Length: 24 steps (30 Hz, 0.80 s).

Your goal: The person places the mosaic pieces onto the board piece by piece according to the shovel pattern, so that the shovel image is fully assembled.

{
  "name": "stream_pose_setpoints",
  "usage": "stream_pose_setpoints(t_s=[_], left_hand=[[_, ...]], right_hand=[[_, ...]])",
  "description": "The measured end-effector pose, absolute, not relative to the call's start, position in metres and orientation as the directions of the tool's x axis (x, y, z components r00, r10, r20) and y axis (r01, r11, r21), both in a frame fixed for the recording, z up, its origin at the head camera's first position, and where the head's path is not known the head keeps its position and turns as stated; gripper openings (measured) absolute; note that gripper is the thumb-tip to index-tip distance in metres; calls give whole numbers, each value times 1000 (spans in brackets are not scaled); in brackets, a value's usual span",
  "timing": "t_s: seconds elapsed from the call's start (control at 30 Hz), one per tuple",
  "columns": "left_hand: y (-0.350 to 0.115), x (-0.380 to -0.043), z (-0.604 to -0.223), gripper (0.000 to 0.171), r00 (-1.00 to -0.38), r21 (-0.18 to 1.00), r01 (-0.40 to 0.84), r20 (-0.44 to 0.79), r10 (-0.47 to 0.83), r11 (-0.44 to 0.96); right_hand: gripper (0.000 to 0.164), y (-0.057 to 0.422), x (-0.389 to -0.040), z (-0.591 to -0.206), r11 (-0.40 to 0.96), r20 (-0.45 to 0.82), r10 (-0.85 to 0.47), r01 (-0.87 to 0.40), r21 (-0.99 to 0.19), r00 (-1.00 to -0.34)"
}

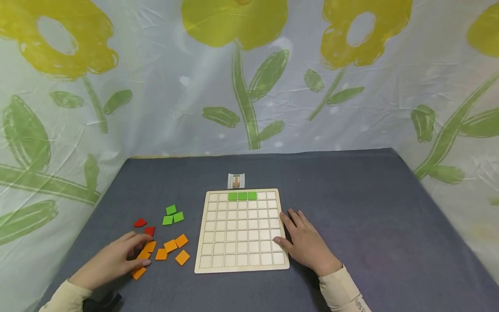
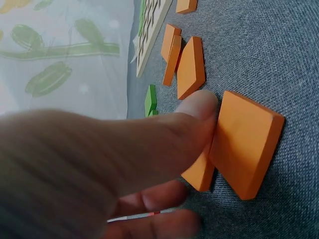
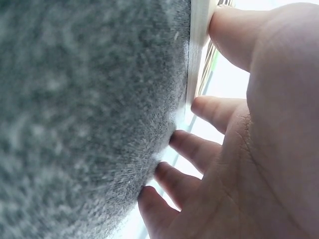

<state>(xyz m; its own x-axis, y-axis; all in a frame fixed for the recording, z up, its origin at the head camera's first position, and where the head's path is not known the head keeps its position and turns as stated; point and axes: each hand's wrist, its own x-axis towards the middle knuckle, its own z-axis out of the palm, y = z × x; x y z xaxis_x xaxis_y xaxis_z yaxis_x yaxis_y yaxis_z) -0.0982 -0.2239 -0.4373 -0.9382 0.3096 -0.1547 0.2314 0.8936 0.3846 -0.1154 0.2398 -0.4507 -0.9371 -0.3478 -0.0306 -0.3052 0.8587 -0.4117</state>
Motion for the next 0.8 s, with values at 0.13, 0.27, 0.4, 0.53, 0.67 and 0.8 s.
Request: stream_pose_setpoints(t_s=[0.13,0.27,0.4,0.53,0.67,0.8], left_hand=[[-223,-98,-438,48,-937,375,228,-166,307,899],[-224,-99,-439,47,-937,399,232,-153,313,887],[-225,-100,-439,44,-931,413,264,-126,342,872],[-225,-101,-438,36,-927,422,262,-139,347,868],[-225,-101,-435,31,-929,406,274,-121,349,872],[-223,-103,-429,29,-923,361,342,-42,382,868]], right_hand=[[69,240,-115,-451,860,-24,-345,-305,-410,-938],[68,240,-116,-452,862,-21,-341,-304,-405,-940],[69,240,-115,-452,861,-25,-339,-300,-411,-940],[68,241,-115,-452,859,-21,-341,-302,-414,-940],[68,242,-114,-453,857,-20,-345,-306,-414,-938],[69,242,-114,-455,853,-27,-350,-307,-422,-936]])
